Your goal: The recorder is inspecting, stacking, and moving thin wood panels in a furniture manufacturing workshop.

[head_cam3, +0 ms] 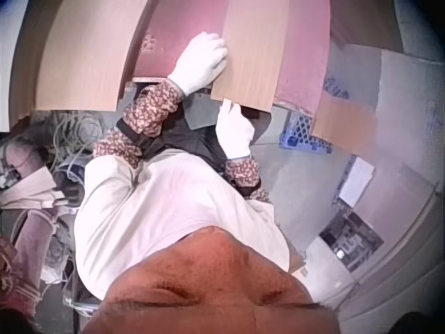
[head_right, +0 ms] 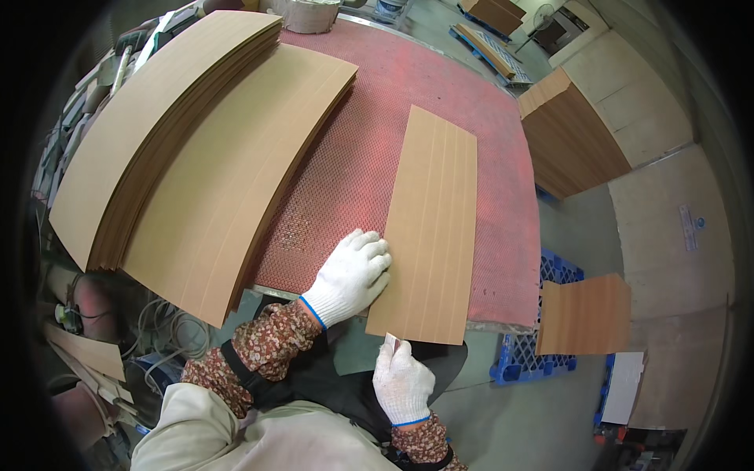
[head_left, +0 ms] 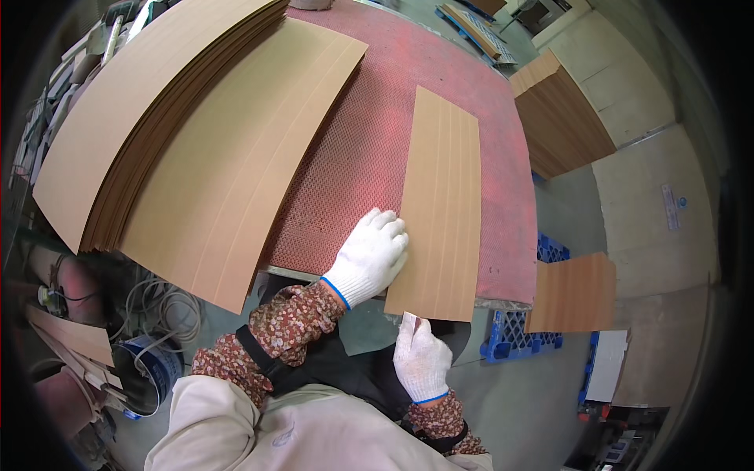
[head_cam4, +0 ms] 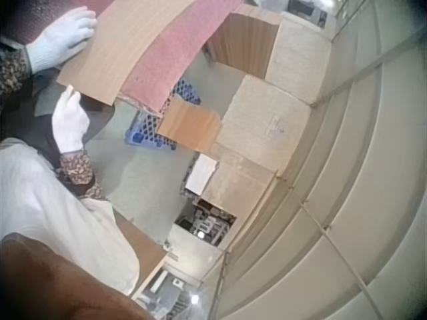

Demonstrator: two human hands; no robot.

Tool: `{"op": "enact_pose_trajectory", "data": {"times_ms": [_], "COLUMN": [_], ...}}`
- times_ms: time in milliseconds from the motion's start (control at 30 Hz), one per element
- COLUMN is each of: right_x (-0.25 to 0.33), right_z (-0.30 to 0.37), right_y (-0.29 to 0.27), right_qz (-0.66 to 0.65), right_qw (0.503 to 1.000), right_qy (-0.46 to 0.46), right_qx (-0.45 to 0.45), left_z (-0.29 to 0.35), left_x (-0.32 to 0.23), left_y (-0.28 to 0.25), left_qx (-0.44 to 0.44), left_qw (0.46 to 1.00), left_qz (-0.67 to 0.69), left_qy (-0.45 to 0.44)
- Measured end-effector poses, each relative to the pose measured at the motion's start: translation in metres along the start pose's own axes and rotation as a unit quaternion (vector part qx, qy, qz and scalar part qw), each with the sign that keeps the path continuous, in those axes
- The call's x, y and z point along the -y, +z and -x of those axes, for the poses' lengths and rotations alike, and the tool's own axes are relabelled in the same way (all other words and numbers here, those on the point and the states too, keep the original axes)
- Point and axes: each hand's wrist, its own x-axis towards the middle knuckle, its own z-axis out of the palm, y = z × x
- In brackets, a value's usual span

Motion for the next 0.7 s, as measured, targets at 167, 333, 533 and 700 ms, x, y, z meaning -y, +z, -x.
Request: {"op": "enact_pose_trajectory", "data": {"times_ms": [167,333,533,700], "right_x": [-0.007,-0.022,-0.027,-0.016], "right_z": [-0.029,-0.096,-0.211,-0.301], "right_y": [-0.016,-0.003,0.006,0.006], "right_qz": [0.038,0.052,0.039,0.041], "right_qw": [0.998,0.996,0.999,0.999], "right_qy": [-0.029,-0.047,-0.021,0.003], "right_qx": [0.029,0.047,0.021,0.021], "left_z": [-0.002,-0.002,-0.005,-0.004], "left_x": [-0.011,-0.014,-0.017,-0.014], "left_y": [0.005,0.003,0.001,0.0], "left_qx": [0.007,0.016,0.027,0.032], "left_qw": [1.0,0.999,0.999,0.999], "left_qz": [0.001,-0.004,0.012,0.013], "left_qy": [-0.023,-0.032,-0.028,-0.035]}}
